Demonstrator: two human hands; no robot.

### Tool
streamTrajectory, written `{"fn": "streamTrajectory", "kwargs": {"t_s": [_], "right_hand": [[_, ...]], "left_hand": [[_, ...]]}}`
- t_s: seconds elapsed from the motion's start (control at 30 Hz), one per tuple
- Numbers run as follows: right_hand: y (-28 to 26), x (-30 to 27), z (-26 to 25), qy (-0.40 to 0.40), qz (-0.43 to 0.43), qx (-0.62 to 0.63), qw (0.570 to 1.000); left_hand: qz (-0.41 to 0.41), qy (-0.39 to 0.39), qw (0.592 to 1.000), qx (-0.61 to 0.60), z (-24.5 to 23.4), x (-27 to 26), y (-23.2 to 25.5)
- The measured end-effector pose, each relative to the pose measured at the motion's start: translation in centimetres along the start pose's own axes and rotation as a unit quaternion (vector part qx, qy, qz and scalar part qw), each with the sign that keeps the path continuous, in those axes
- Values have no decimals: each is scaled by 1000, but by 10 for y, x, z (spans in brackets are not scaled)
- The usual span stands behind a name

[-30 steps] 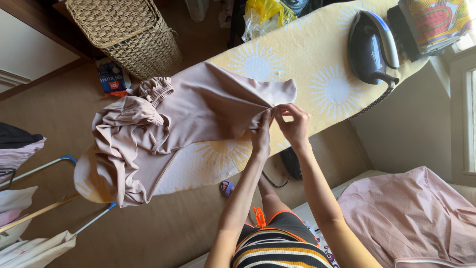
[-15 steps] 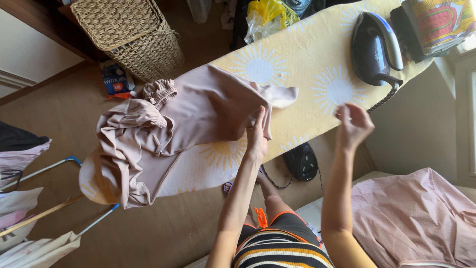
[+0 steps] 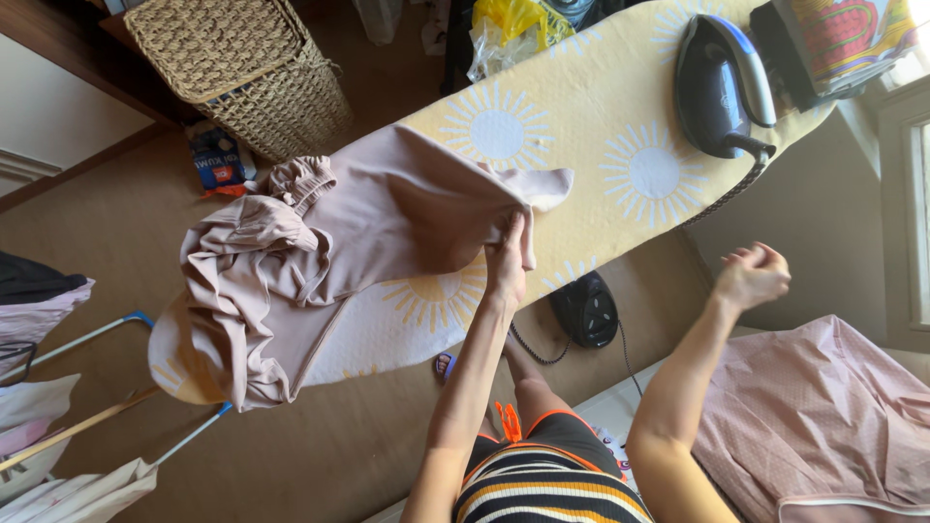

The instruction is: The person irons a pair of tan shorts on an ironing board using an iron, then irons the detached waist tie.

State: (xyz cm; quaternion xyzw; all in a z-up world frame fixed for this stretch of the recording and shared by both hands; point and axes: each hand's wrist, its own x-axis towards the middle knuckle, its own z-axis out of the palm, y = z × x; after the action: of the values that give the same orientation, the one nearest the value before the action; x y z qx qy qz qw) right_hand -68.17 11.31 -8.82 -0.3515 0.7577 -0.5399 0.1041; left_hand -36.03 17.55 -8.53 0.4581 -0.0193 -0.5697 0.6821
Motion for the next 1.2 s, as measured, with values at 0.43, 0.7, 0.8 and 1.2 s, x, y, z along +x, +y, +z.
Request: {"fn": "streamTrajectory", "kwargs": {"t_s": [0.43, 0.7, 0.8, 1.2], "right_hand": [[-88, -119, 130, -440, -198, 23, 876], [-67, -123, 177, -376, -399, -135, 826], [-92, -111, 169, -369, -407, -19, 835], [-216, -45, 132, -485, -382, -77, 783]], "left_hand": [[-46, 36, 998, 20, -19, 7, -22], [207, -26, 763, 612, -59, 11, -18], [185, 62, 678, 709, -37, -9, 46], [189, 297, 520, 778, -165, 103, 240]]}}
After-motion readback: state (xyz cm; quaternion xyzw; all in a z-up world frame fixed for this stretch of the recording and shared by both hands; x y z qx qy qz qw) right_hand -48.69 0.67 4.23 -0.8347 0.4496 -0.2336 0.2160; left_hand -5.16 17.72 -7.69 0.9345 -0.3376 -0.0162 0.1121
